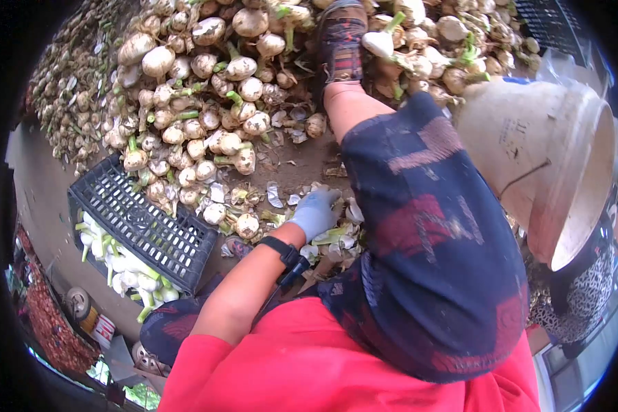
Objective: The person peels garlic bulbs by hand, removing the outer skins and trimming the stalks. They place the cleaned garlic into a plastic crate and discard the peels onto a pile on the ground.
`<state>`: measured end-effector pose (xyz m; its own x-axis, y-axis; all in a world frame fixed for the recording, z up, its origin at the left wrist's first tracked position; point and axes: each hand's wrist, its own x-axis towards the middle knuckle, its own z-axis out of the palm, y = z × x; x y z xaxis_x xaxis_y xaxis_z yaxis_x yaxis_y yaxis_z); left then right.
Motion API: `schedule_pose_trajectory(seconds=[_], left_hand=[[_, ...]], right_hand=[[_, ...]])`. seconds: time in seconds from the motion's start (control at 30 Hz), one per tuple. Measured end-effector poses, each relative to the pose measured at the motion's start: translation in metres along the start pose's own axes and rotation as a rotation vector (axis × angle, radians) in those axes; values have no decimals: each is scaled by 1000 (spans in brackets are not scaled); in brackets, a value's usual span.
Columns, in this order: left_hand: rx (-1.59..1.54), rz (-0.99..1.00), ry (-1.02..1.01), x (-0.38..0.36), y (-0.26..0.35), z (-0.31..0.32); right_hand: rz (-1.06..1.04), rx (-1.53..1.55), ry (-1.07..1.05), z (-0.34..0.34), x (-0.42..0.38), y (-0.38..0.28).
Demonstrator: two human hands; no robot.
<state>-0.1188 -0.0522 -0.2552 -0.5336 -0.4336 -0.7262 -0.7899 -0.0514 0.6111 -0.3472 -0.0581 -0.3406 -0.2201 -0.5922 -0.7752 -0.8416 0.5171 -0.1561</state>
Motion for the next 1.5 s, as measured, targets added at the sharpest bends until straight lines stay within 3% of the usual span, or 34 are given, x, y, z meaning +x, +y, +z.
schedule_pose_trajectory(seconds=[0.07,0.13,0.33,0.37,0.43,0.53,0.6,0.77,0.83,0.93,1.03,1.1,1.13,1.2,1.27,1.3,1.33,1.4,1.43,1.47,1.5], left_hand=[[-97,-32,59,-4,-16,-6],[-138,-184,179,-7,-28,-9],[-385,-205,318,-16,-64,-13],[-545,-219,389,-23,-66,-18],[-860,-276,442,-34,-77,-23],[-858,-277,544,-85,-49,-62],[-806,-162,631,-118,-47,-69],[-1115,-82,567,-193,-24,-76],[-1288,18,454,-217,-6,-78],[-1215,217,334,-245,22,-80],[-1136,340,317,-266,61,-75],[-1087,534,243,-283,86,-69],[-1116,565,167,-286,88,-66],[-1080,695,209,-296,94,-58],[-1013,611,480,-305,98,-56],[-945,541,659,-303,92,-55],[-1111,538,704,-306,87,-53],[-1152,503,797,-305,70,-51],[-1116,468,875,-302,64,-48],[-1085,431,942,-300,62,-44],[-934,350,971,-299,57,-46]], right_hand=[[34,-31,-13,10,8,1],[58,-18,-19,17,9,6],[77,168,-9,11,-16,25],[71,231,-6,7,-25,29],[74,409,-20,-1,-61,54],[94,668,-42,-18,-128,88],[116,829,-40,-28,-178,107],[34,1110,13,-61,-297,119],[-66,1199,56,-102,-366,87],[-268,1191,358,-123,-438,83],[-650,1388,410,-138,-480,3],[-978,1083,472,-147,-464,-47],[-1131,707,511,-147,-441,-60],[-1274,550,611,-137,-405,-115],[-1384,660,507,-107,-366,-157],[-1378,555,427,-99,-358,-171],[-1359,444,387,-90,-355,-178],[-1328,604,168,-76,-350,-183],[-1179,1021,-76,-66,-352,-181],[-1022,1245,-218,-76,-360,-184],[-903,1198,-164,-86,-361,-182]])
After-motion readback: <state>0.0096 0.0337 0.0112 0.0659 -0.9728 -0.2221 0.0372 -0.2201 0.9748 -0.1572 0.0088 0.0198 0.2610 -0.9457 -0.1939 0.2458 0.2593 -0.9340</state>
